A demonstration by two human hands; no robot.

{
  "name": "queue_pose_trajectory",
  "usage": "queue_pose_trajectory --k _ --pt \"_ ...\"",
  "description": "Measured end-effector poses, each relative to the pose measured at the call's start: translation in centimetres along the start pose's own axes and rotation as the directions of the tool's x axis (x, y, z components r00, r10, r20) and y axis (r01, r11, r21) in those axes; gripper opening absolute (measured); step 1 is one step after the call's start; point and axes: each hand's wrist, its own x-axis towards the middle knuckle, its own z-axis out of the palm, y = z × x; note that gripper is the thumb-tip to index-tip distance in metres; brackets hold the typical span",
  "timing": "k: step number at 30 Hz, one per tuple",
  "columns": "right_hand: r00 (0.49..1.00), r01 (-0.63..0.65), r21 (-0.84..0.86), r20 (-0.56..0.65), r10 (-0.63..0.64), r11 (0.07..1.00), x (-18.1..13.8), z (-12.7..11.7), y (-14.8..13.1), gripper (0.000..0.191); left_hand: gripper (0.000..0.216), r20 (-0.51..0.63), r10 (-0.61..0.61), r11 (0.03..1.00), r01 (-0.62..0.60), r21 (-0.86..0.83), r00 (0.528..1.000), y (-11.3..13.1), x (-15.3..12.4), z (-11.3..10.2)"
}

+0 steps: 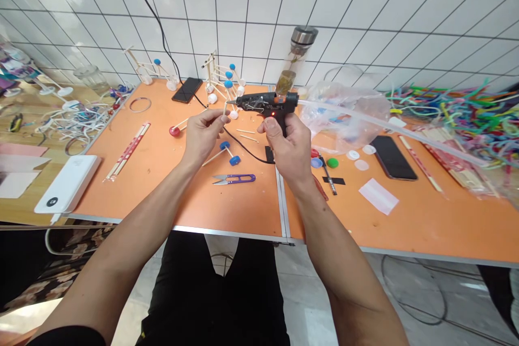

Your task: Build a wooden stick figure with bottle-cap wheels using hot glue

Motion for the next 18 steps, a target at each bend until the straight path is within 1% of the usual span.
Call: queue_pose_trajectory --k 4,10,14,18 --pt "1.000 0.027 -0.015 0.012 -0.027 1.000 0.01 -0.11 0.29 0.046 0.016 0.004 -0.005 1.000 0.005 -0.008 1.000 0.10 -0.05 -0.02" --pt "1.000 -0.002 0.008 0.005 0.002 1.000 0.08 -0.09 0.48 0.041 0.016 0.002 -0.030 1.000 0.030 0.008 1.000 0.28 -0.07 -0.03" --pt "1.000 0.001 0.006 -0.004 -0.001 1.000 0.10 -0.12 0.40 0.041 0.013 -0.002 -0.026 1.000 0.026 0.005 1.000 0.17 -0.10 -0.03" --pt "1.000 0.016 -0.002 0.008 -0.016 1.000 0.08 -0.10 0.27 0.044 0.015 -0.002 -0.006 1.000 0.006 -0.012 1.000 0.15 -0.13 -0.04"
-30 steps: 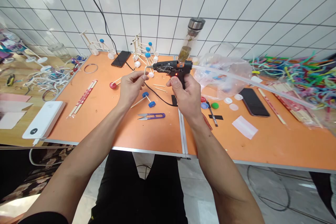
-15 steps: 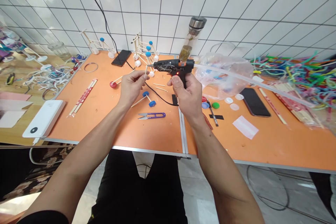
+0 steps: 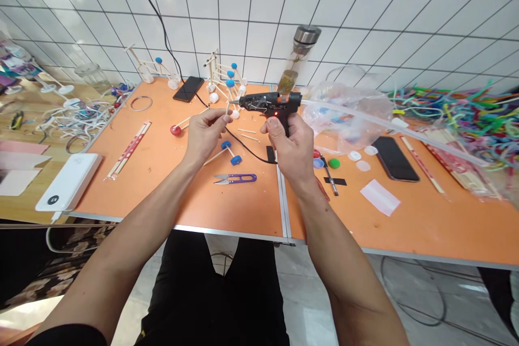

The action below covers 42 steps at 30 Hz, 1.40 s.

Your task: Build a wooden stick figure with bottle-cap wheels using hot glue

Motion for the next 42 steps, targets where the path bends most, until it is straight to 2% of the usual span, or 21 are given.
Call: queue_pose_trajectory --k 9,14,20,36,42 --pt "1.000 0.012 -0.028 0.006 -0.012 1.000 0.0 0.1 -0.3 0.044 0.015 -0.004 -0.038 0.999 0.038 0.023 0.999 0.3 0.0 0.0" --pt "0.999 0.034 -0.064 -0.004 -0.034 0.997 0.0 0.1 -0.2 0.053 0.013 0.010 -0.006 1.000 0.005 0.015 1.000 -0.1 0.0 -0.1" --pt "0.993 0.118 -0.136 0.034 -0.114 0.984 0.5 -0.5 1.0 0.065 0.013 0.015 0.012 1.000 -0.012 0.025 1.000 -0.4 0.1 -0.1" --pt "0.992 0.123 -0.166 0.023 -0.121 0.978 0.5 -0.7 1.3 0.065 0.017 0.013 0.013 1.000 -0.013 0.001 1.000 0.3 0.0 0.0" --pt "0.993 0.117 -0.188 0.026 -0.114 0.975 0.5 -0.8 1.2 0.064 0.018 0.023 -0.017 0.999 0.016 0.042 1.000 0.3 -0.1 0.0"
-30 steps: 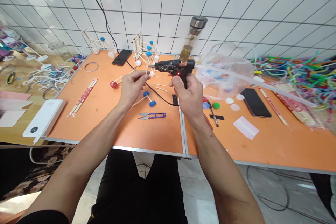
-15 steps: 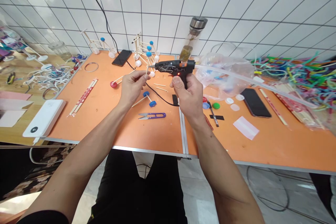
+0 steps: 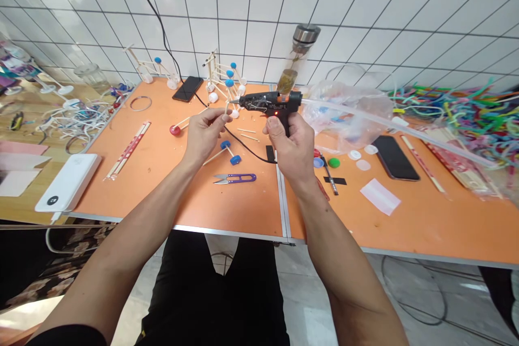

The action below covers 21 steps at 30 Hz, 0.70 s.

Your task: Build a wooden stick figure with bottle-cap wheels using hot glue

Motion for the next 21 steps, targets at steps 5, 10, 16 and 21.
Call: queue_pose_trajectory --k 5,10,16,21 --pt "1.000 -0.011 0.005 0.004 0.011 1.000 -0.02 0.03 -0.19 0.063 0.017 0.018 0.026 1.000 -0.026 -0.008 0.999 -0.22 0.06 -0.03" --pt "1.000 -0.007 -0.010 0.008 0.007 1.000 -0.04 -0.03 -0.23 0.065 0.020 0.028 0.018 1.000 -0.019 0.011 0.999 -0.47 0.15 -0.07" --pt "1.000 0.004 0.001 0.014 -0.004 1.000 -0.02 -0.09 -0.16 0.065 0.021 0.051 0.045 0.999 -0.045 -0.004 0.998 -0.65 0.27 -0.07" --pt "1.000 0.015 0.011 0.020 -0.015 1.000 -0.01 -0.03 0.23 0.065 0.022 0.057 0.012 0.999 -0.010 -0.033 0.998 0.14 0.17 0.13"
